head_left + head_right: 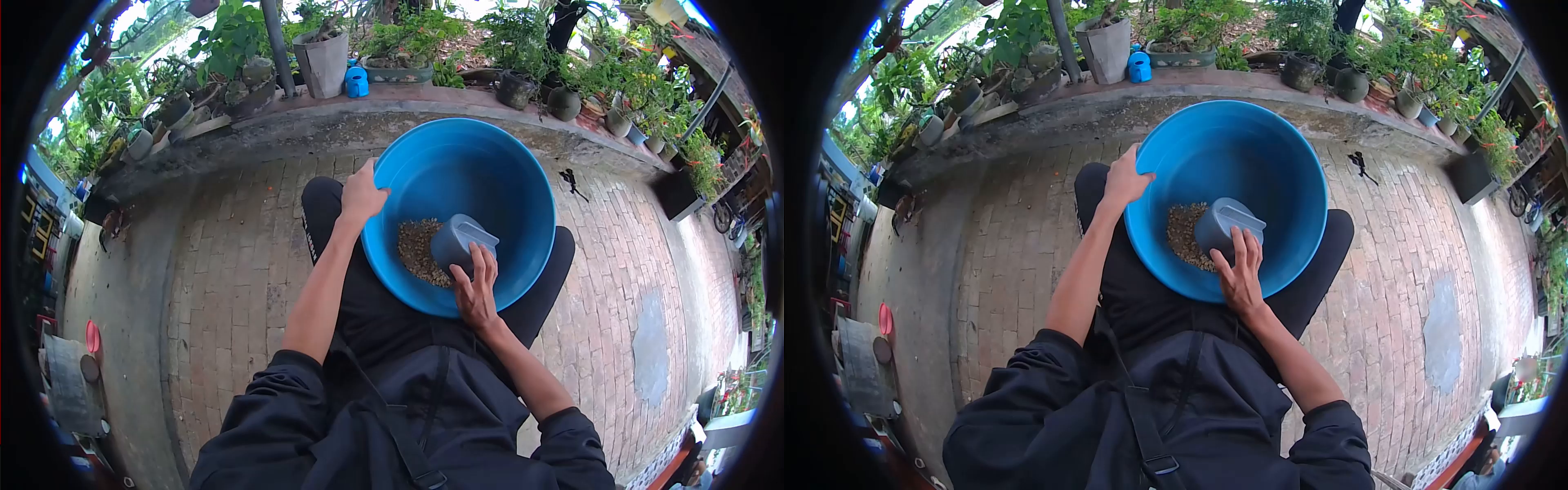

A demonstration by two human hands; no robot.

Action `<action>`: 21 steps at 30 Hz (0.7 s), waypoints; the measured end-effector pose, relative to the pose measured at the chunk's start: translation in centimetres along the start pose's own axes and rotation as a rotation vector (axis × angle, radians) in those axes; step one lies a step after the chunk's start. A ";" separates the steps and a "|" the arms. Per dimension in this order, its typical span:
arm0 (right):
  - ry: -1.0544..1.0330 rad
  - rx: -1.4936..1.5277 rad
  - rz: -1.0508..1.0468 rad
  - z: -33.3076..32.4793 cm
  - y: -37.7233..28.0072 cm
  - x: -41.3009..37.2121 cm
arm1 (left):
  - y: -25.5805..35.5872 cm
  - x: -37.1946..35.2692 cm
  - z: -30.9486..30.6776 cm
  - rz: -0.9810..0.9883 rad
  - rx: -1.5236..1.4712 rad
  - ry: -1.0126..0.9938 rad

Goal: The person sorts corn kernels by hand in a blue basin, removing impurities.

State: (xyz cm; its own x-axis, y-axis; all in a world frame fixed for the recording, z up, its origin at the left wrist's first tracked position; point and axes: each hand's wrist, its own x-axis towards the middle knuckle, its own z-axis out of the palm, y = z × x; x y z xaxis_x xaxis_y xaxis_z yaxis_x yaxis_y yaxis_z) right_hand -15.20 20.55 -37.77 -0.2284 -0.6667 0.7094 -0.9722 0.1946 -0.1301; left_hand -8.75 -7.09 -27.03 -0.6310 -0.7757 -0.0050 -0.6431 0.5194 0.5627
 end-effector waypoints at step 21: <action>-0.385 0.338 0.931 1.5 9.5 4.6 | -6.4 1.2 4.8 0.109 -0.352 -0.096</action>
State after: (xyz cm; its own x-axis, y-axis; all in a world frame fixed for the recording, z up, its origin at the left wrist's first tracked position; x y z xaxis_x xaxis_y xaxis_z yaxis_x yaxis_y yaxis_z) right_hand -25.57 18.31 -36.79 -0.8333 -0.5521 -0.0287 -0.3559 0.5754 -0.7363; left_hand -7.48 -9.60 -34.65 -0.7359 -0.6770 0.0023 -0.3919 0.4288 0.8139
